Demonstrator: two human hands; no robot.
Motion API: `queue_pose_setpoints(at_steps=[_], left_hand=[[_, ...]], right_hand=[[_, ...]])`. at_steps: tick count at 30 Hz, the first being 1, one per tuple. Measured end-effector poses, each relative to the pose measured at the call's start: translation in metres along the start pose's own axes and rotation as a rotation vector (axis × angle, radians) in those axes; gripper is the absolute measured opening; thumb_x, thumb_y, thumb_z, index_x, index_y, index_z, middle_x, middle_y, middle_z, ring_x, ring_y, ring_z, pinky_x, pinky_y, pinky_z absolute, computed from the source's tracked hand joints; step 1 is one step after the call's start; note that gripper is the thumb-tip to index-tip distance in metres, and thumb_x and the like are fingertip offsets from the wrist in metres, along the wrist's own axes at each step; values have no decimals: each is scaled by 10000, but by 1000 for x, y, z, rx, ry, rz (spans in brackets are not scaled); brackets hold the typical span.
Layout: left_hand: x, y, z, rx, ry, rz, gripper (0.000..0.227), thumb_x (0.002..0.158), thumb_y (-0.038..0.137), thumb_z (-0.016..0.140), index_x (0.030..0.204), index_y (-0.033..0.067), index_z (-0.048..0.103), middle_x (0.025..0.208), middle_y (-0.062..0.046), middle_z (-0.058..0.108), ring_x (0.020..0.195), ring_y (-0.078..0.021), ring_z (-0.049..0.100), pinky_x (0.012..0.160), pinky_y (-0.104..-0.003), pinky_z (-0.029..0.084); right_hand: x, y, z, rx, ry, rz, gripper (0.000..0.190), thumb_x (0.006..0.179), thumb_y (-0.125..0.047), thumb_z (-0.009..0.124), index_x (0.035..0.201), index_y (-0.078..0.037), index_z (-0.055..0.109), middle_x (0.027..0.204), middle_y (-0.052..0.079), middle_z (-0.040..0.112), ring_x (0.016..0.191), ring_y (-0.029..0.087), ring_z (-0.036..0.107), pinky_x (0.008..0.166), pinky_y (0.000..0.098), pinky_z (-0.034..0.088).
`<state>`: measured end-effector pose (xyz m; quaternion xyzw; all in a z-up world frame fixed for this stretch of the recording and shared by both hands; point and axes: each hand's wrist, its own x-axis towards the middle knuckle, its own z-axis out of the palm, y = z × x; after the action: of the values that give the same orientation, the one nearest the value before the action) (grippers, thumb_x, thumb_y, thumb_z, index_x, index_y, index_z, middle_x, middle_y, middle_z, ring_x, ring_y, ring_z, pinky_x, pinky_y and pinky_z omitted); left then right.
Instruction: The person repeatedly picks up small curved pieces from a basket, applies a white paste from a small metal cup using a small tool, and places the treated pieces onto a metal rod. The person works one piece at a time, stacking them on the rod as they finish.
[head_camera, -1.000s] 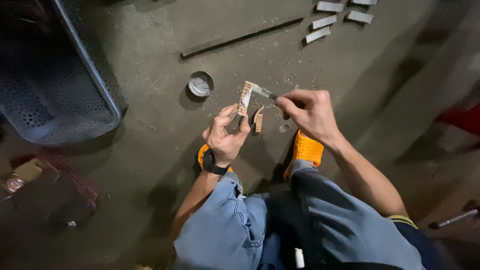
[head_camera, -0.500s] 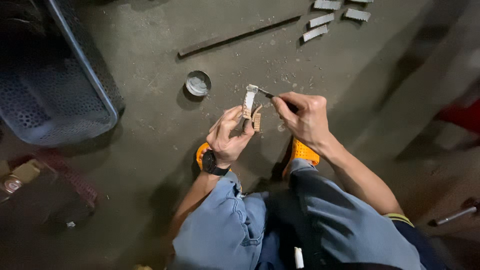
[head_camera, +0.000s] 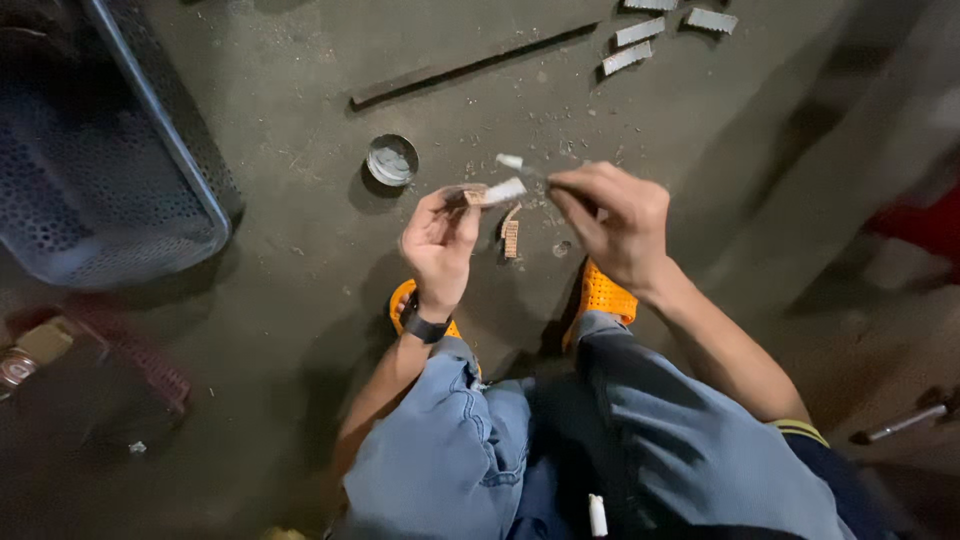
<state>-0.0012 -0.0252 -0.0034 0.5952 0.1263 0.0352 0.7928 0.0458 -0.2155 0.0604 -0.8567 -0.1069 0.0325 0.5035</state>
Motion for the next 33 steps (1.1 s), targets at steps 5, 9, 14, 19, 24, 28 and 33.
queue_pose_setpoints(at_steps=[5,9,14,19,24,28,33], left_hand=[[1,0,-5,48,68,61,232,882,32,706,1058,-87,612,995,-239,691,944,-239,678,807,-333,571],[5,7,-4,-18,32,20,231,903,54,684,1081,-76,616,995,-238,685,954,-236,669,811,-333,578],[4,18,20,-357,-99,-381,226,939,127,594,1105,-25,609,976,-130,689,874,-123,657,747,-231,577],[-5,-3,10,-519,-150,-503,239,946,125,597,1150,31,518,959,-94,679,829,-131,680,699,-203,584],[-17,-10,4,269,-154,174,558,796,15,798,1266,-64,508,1026,-230,682,952,-309,692,811,-394,593],[-8,0,4,362,-60,274,250,759,12,820,952,-50,673,904,-182,734,855,-297,735,714,-339,604],[0,10,-3,363,-18,262,240,732,-17,843,896,-39,669,879,-199,732,837,-303,736,691,-341,600]], right_hand=[[-27,31,18,-310,72,-164,137,866,32,708,786,-49,631,722,92,622,539,226,592,447,296,471],[-8,31,-2,-153,191,-62,73,952,58,695,901,7,683,763,130,633,566,264,612,493,283,452],[7,6,10,371,-14,163,90,891,4,705,981,13,711,805,175,686,604,180,660,502,295,516],[14,-4,24,502,-84,251,84,804,41,765,863,42,706,602,158,656,537,159,652,444,255,524],[13,15,23,468,84,347,67,837,62,763,867,66,703,569,143,630,491,137,615,460,236,522],[11,15,22,473,108,343,67,835,69,752,880,75,703,581,145,632,510,138,619,476,246,534],[2,-1,11,540,-101,501,143,951,-45,631,838,21,688,554,106,625,410,118,536,399,234,454]])
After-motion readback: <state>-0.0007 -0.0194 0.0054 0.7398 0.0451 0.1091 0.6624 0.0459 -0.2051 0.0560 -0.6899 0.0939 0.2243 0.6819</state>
